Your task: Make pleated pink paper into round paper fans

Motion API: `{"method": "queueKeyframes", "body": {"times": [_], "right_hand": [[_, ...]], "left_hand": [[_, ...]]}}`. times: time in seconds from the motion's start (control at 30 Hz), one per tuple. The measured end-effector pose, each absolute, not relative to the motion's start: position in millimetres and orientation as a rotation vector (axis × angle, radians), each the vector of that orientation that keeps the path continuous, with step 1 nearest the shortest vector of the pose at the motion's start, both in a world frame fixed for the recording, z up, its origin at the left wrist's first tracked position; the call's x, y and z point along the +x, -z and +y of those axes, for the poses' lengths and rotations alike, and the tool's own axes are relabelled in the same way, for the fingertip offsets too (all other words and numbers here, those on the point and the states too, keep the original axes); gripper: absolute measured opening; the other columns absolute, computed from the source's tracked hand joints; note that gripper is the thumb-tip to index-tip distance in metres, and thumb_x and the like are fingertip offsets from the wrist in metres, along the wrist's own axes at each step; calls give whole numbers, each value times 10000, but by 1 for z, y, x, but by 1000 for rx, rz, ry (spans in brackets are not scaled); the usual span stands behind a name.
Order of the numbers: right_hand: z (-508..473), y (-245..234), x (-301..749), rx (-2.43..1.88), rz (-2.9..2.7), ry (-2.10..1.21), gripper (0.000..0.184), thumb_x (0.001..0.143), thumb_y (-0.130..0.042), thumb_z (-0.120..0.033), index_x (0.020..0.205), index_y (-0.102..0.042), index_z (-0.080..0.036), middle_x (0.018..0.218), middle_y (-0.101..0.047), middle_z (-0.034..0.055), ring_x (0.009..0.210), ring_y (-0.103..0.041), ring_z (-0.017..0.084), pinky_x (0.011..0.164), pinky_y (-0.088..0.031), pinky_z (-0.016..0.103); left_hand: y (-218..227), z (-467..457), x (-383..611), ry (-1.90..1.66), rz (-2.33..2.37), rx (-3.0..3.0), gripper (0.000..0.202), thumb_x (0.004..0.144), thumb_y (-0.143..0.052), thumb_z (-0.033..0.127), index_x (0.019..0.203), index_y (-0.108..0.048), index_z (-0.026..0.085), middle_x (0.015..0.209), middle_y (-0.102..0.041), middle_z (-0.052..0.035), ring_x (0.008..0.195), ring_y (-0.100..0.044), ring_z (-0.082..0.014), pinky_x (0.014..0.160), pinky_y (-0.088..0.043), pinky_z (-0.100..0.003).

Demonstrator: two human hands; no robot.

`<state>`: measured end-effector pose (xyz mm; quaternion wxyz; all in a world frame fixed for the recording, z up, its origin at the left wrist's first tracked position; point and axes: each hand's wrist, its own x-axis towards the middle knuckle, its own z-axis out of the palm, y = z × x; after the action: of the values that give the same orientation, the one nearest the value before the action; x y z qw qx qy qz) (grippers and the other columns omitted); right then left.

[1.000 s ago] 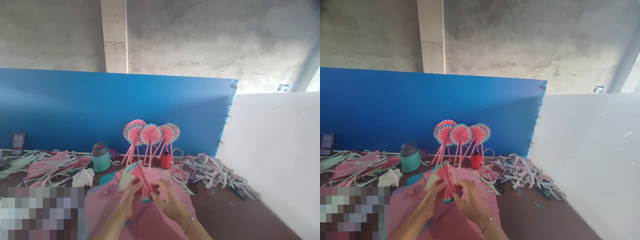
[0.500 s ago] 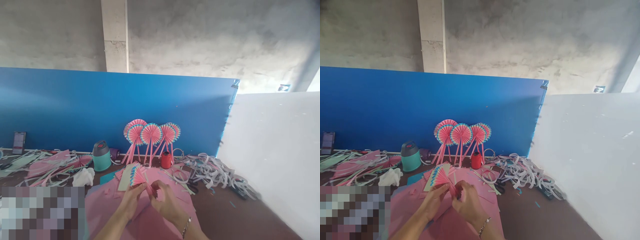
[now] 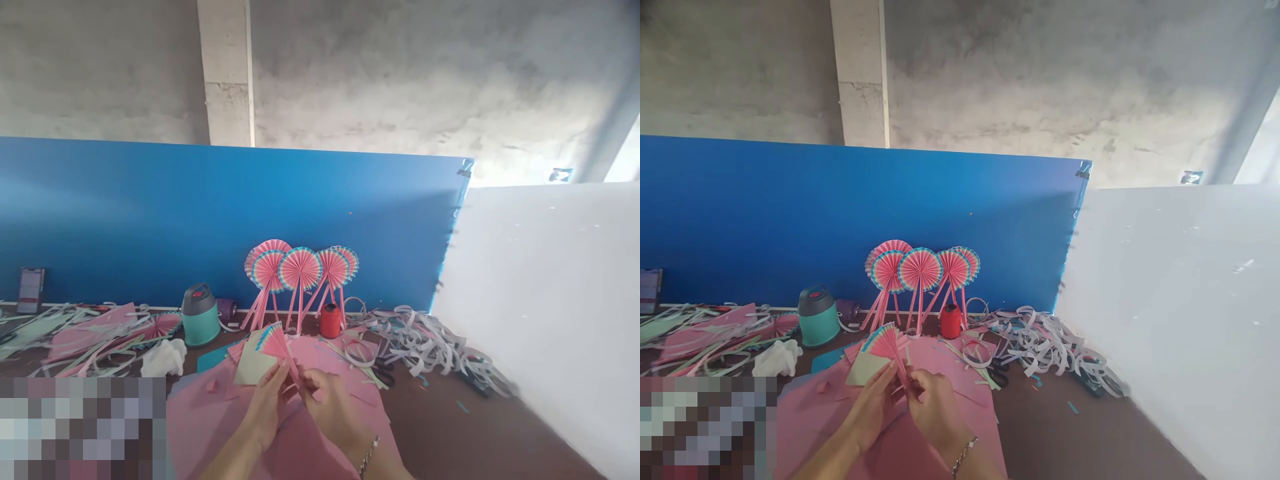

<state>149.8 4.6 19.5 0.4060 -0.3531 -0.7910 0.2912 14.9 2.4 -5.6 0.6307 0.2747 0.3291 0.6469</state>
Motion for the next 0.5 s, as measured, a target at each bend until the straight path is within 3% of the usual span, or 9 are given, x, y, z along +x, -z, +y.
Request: {"method": "queueKeyframes", "body": {"times": [0.13,0.23,0.33,0.5], "right_hand": [[6,-19,156,-947,-2121,-498,240,894,-479,-270,733,-646,-206,672,-688,5,622,-638,154,619,-486,244],[13,-16,162,-1015,-1965,-98,216,881,-454,-236,995,-636,-214,932,-698,64,863,-648,214,775,-506,342],[21,-14,168,-1006,-1876,107,380,866,-421,-183,1232,-510,-238,1164,-602,92,1079,-564,243,885,-483,416],[27,-16,174,-992,-1929,139,369,855,-425,-128,1192,-507,-257,1163,-572,78,1073,-533,255,874,-461,441]], "left_hand": [[-1,1,9,-1513,881,494,233,665,-777,347,762,-685,157,716,-702,-21,663,-643,-149,617,-471,-233],[-8,-3,5,-1395,840,471,215,741,-720,308,797,-690,103,601,-642,-19,560,-591,-119,580,-479,-227],[-13,-6,6,-1260,804,457,198,811,-638,244,786,-687,54,554,-603,-32,520,-566,-105,577,-491,-220],[-17,-11,8,-1125,835,504,255,868,-552,252,775,-672,47,507,-568,-25,466,-538,-95,485,-458,-184]]}}
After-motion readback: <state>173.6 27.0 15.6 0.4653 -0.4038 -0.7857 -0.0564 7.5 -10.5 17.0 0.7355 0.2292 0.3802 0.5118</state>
